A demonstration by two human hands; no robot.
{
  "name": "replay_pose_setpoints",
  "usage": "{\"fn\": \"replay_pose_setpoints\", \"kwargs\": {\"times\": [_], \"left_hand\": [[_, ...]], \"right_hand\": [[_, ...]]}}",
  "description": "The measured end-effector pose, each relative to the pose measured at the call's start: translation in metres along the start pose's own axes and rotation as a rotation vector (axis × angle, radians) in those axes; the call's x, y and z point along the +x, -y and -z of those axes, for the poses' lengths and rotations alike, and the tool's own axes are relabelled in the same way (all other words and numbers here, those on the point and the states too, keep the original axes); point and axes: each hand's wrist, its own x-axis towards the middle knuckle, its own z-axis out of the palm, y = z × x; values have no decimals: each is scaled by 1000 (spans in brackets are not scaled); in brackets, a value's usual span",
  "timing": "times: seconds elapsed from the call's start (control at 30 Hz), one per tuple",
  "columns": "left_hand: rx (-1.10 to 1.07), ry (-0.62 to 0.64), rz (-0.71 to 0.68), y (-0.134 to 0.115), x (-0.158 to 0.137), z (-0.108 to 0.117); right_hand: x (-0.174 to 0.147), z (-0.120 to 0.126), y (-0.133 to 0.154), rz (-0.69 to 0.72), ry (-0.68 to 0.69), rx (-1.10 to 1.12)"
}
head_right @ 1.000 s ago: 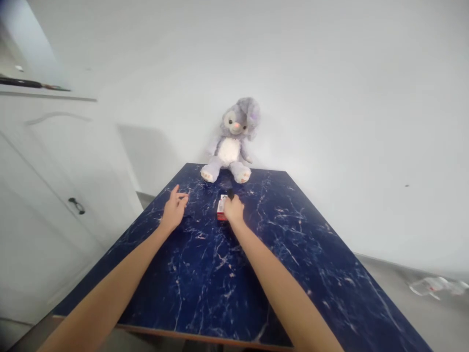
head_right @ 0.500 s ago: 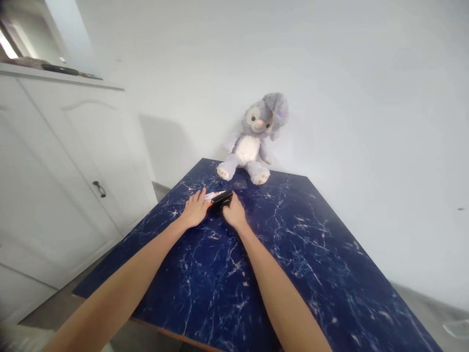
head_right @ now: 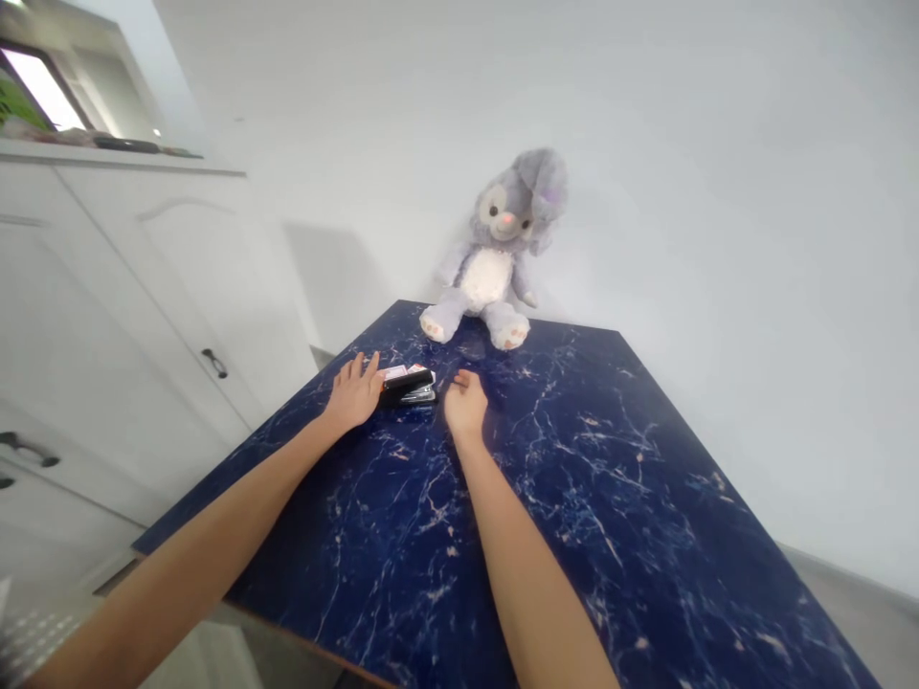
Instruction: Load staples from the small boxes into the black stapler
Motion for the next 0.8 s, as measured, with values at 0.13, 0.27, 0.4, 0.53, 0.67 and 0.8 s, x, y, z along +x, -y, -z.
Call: {"fn": "replay_pose_setpoints", "kwargs": {"times": [0.13,0.27,0.4,0.53,0.67,0.8], "left_hand": [[23,67,13,-2,-1,1],[44,96,67,-5,-3,3],[53,98,82,-7,-3,2],[5,-50,40,-6,-6,3],[-103,-228,-302,-6,-19,11],[-192,-250,-503,-8,-31,15]], "right_hand": [[-2,3,-1,-2,-26,26],[-6,4,6,155,141,-101],[-4,9,10,264,375,-155],[2,18,6,379,506,-160],[6,22,1,465,511,-214],[9,23,0,541,455,-273]]}}
